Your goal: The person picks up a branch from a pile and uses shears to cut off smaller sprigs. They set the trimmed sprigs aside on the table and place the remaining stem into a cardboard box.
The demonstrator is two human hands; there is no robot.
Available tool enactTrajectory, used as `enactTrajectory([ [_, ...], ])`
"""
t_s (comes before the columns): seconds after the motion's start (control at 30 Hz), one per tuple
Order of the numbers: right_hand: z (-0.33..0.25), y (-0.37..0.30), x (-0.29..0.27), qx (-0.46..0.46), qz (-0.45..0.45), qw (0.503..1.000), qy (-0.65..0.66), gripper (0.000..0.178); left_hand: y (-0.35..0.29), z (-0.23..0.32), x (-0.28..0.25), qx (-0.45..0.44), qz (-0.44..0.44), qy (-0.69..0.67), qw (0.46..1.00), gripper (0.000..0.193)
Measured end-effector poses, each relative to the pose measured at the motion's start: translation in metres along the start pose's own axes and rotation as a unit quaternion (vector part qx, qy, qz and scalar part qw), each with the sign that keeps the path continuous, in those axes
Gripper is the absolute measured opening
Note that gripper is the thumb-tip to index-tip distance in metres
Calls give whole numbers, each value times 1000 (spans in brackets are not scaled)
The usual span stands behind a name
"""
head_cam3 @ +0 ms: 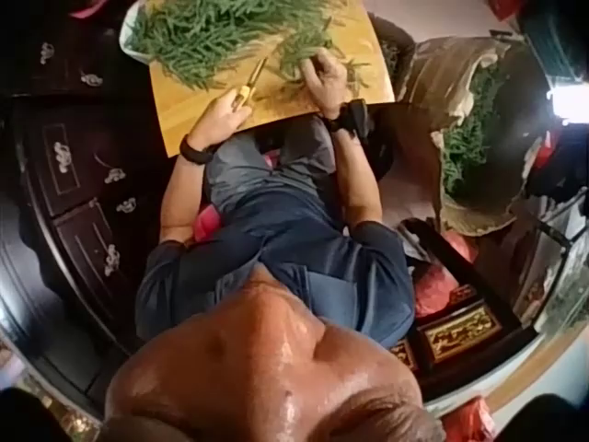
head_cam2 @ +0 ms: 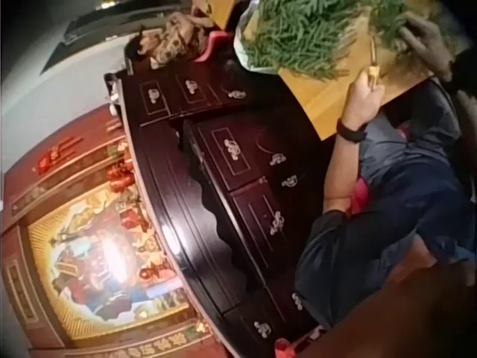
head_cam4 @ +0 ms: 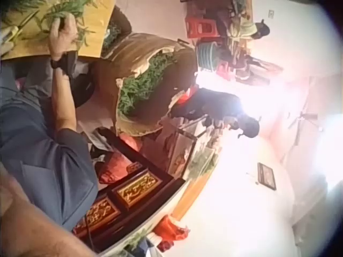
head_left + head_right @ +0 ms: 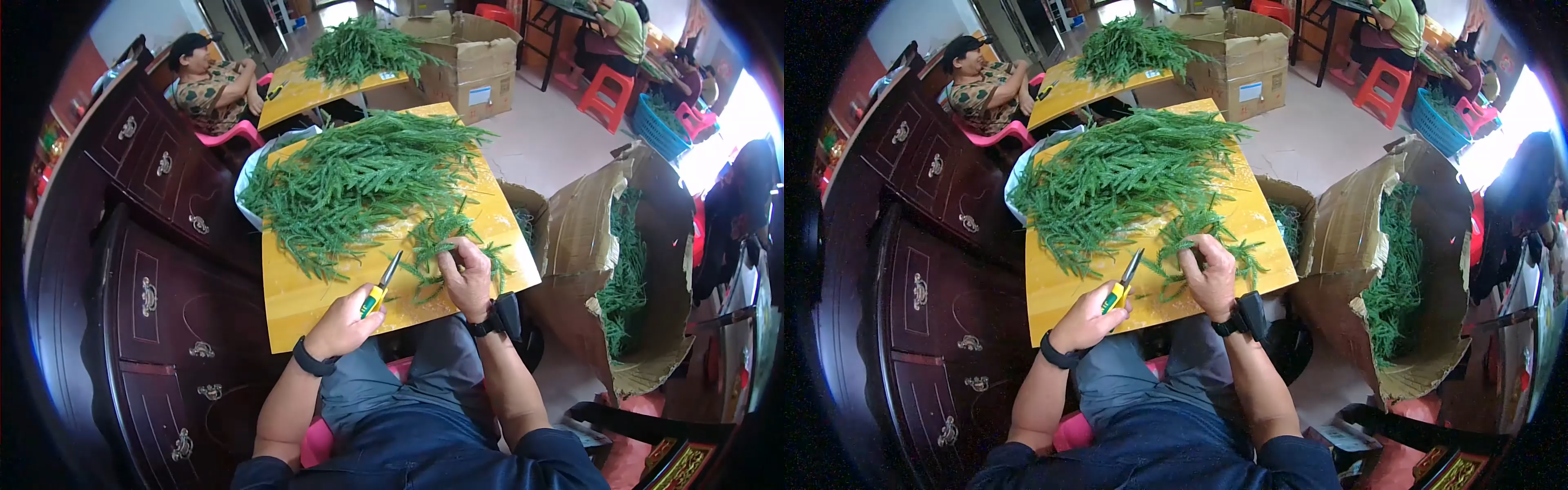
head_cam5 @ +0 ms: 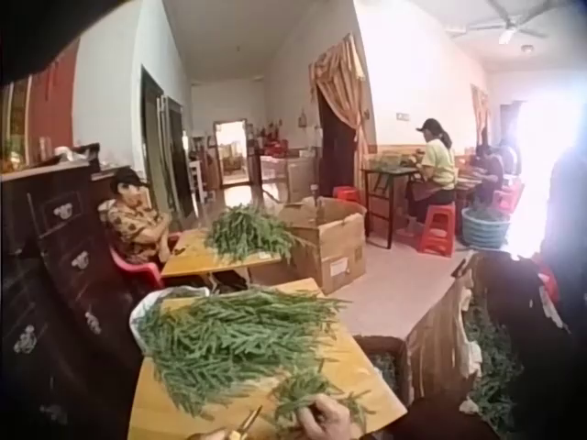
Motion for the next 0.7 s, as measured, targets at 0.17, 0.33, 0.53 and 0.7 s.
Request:
enactTrajectory([
  [0.17, -14, 1, 2, -71, -14, 997, -24, 14, 7, -3, 2, -26, 10, 20, 999, 33],
  [0.33, -26, -4, 7, -117, -59, 990, -61, 18, 7, -3, 1, -15, 21, 10, 1000, 30],
  [0.53, -35, -15, 14, -153, -61, 985, -60, 25, 3, 3, 5, 13, 51, 59, 997, 31],
  [0.7, -41, -19, 20, -181, -71, 978, -71, 27, -1, -2, 3, 28, 69, 64, 995, 33],
])
Point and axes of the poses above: each hand's wrist, its own y-axis towards the middle knuckle, its own x-axis out of the palm, z = x × y, the point moved 3 cm from there along y, towards the middle knuckle, and after that the axes turned 6 degrees about -y, right-handed, at the moved point
